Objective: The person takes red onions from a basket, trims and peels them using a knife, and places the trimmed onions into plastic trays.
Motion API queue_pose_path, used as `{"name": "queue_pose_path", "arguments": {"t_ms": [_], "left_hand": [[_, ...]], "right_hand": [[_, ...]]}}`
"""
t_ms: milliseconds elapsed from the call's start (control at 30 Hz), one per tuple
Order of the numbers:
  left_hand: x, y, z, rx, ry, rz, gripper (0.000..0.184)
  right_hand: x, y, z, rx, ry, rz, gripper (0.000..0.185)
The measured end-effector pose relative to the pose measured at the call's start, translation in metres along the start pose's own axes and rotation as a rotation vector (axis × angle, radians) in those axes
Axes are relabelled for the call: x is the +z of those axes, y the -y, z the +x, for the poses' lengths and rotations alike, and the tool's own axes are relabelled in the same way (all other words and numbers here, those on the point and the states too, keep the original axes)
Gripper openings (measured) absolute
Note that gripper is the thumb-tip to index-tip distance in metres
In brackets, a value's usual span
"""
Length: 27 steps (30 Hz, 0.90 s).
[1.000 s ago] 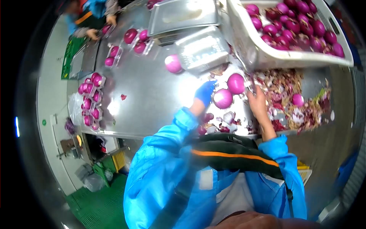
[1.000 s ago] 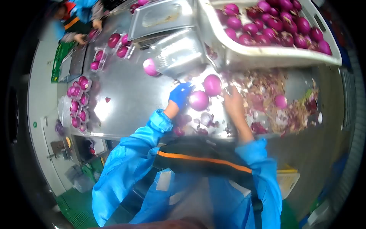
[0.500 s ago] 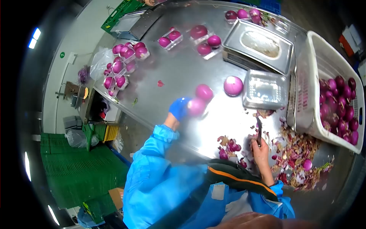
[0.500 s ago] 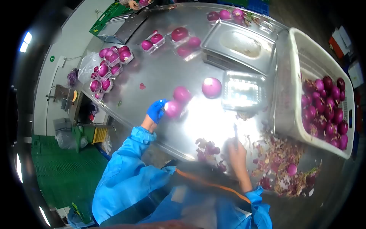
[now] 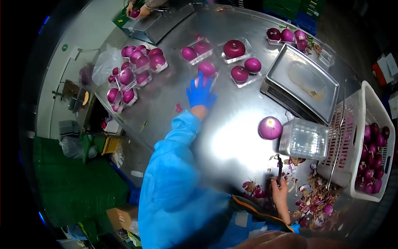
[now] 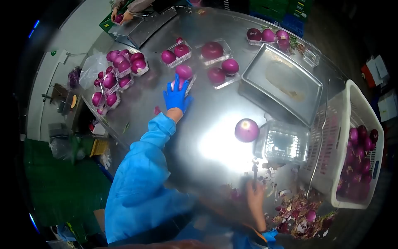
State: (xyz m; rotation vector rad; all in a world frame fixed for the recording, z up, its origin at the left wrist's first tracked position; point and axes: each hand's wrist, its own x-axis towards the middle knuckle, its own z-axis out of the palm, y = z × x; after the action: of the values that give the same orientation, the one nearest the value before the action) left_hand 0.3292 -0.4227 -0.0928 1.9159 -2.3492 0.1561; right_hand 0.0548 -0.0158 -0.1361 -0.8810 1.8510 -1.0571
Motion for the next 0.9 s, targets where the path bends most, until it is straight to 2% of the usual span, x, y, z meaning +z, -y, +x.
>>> {"name": "queue_pose_path", "arguments": {"t_ms": [100, 200, 233, 333, 367, 467, 500, 567, 600, 633, 700, 733, 767, 800, 833, 867, 900], "left_hand": [[0.029, 0.012, 0.045, -0.039, -0.032, 0.031, 0.068], [0.041, 0.026, 0.085, -0.068, -0.056, 0.042, 0.064], [0.043, 0.030, 0.100, -0.077, -0.059, 0.038, 0.063], [0.071, 0.048, 0.156, -0.127, -0.101, -0.090, 0.063], [0.076, 0.051, 0.174, -0.151, -0.122, -0.042, 0.065], [0.042, 0.035, 0.204, -0.244, 0.003, -0.047, 0.065], [0.028, 0.023, 0.211, -0.286, 0.034, -0.075, 0.075], [0.021, -0.006, 0.210, -0.080, -0.239, -0.187, 0.073], [0.020, -0.024, 0.210, 0.036, -0.378, -0.251, 0.073], [0.012, -0.049, 0.198, 0.375, -0.688, -0.528, 0.061], [-0.025, -0.113, 0.130, 0.484, -0.187, -1.196, 0.047], [-0.038, -0.145, 0.082, 0.580, -0.106, -1.291, 0.042], [-0.059, -0.170, 0.041, 0.868, -0.144, -1.074, 0.042], [-0.074, -0.195, 0.003, 1.130, -0.113, -1.182, 0.043], [-0.060, -0.216, -0.036, 1.158, 0.132, -0.997, 0.045], [-0.098, -0.231, -0.073, 1.186, 0.241, -0.830, 0.050], [-0.098, -0.246, -0.096, 1.256, 0.275, -0.862, 0.049]], "right_hand": [[0.007, 0.035, 0.006, 0.120, -0.032, 0.108, 0.010], [0.009, 0.040, 0.014, 0.059, -0.073, 0.024, 0.011], [0.007, 0.040, 0.015, 0.169, -0.042, -0.005, 0.010], [0.012, 0.042, 0.018, 0.101, -0.045, -0.055, 0.010], [0.011, 0.044, 0.017, 0.160, -0.026, -0.038, 0.010], [0.012, 0.044, 0.018, 0.139, -0.054, -0.014, 0.011], [0.013, 0.051, 0.020, 0.138, -0.053, -0.010, 0.012], [0.009, 0.053, 0.021, 0.143, -0.038, -0.066, 0.014], [0.008, 0.040, 0.020, 0.075, -0.040, -0.143, 0.014], [0.007, 0.027, 0.019, 0.012, -0.046, -0.221, 0.014], [0.007, 0.008, 0.011, -0.059, -0.061, -0.293, 0.015], [0.006, 0.008, 0.008, -0.070, -0.068, -0.288, 0.016], [0.005, 0.013, 0.004, -0.028, -0.068, -0.222, 0.018], [0.002, 0.020, 0.000, -0.014, -0.076, -0.197, 0.018], [0.000, 0.029, -0.003, -0.007, -0.081, -0.171, 0.019], [-0.002, 0.035, -0.006, -0.007, -0.083, -0.145, 0.019], [-0.005, 0.032, -0.011, -0.015, -0.103, -0.132, 0.021]]}}
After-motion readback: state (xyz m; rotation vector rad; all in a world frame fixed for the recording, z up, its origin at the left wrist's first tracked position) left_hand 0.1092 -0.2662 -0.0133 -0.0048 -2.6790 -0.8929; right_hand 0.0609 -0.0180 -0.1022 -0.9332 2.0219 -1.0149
